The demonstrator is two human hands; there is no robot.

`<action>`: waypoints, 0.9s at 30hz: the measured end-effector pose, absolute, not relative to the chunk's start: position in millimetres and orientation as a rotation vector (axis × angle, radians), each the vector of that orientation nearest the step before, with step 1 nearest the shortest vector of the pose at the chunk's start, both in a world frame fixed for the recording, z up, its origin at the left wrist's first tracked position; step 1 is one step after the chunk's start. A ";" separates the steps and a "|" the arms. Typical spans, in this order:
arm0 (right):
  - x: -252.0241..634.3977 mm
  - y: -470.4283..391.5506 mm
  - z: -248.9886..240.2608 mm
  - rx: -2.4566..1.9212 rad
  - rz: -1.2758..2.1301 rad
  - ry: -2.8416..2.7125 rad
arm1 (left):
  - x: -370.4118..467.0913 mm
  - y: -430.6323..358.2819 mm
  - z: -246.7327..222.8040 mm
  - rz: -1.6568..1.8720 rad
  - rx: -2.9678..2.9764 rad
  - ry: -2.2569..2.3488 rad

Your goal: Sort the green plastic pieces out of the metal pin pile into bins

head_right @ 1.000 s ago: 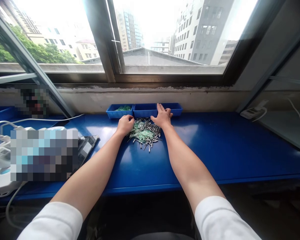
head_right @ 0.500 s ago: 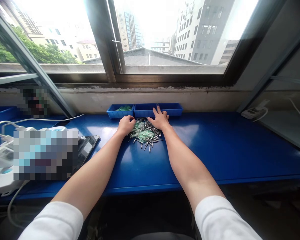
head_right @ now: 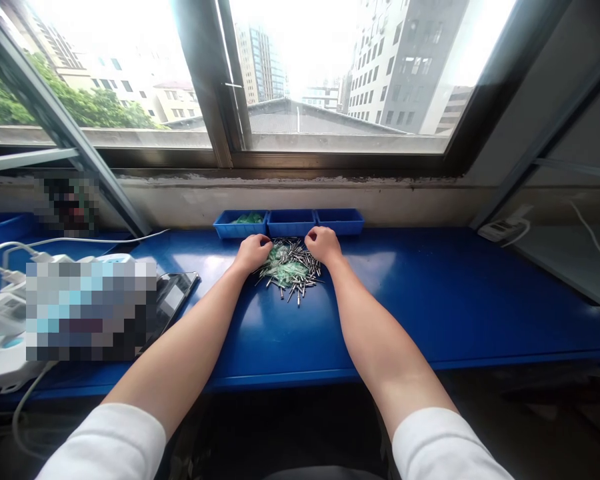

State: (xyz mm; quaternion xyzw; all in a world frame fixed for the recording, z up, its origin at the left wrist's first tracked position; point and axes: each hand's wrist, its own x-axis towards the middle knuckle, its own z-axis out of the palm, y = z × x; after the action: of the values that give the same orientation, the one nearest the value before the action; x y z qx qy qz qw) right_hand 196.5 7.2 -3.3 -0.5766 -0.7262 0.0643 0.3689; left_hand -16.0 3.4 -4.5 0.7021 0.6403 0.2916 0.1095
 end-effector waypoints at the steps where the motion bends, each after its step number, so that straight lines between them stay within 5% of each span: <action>1: 196.2 6.4 -3.6 -1.510 0.194 -1.878 | -15.9 3.6 -4.8 0.850 2.068 1.883; 27: 189.9 5.1 -6.9 -1.577 0.353 -2.049 | -14.8 3.0 -5.9 0.790 2.131 1.875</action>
State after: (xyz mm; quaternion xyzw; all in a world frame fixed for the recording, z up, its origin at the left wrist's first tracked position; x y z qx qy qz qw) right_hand 189.9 5.1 -6.9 -0.5831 -0.7575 0.1304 0.2630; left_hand -14.8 3.0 -5.9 0.7198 0.6334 0.2668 0.0975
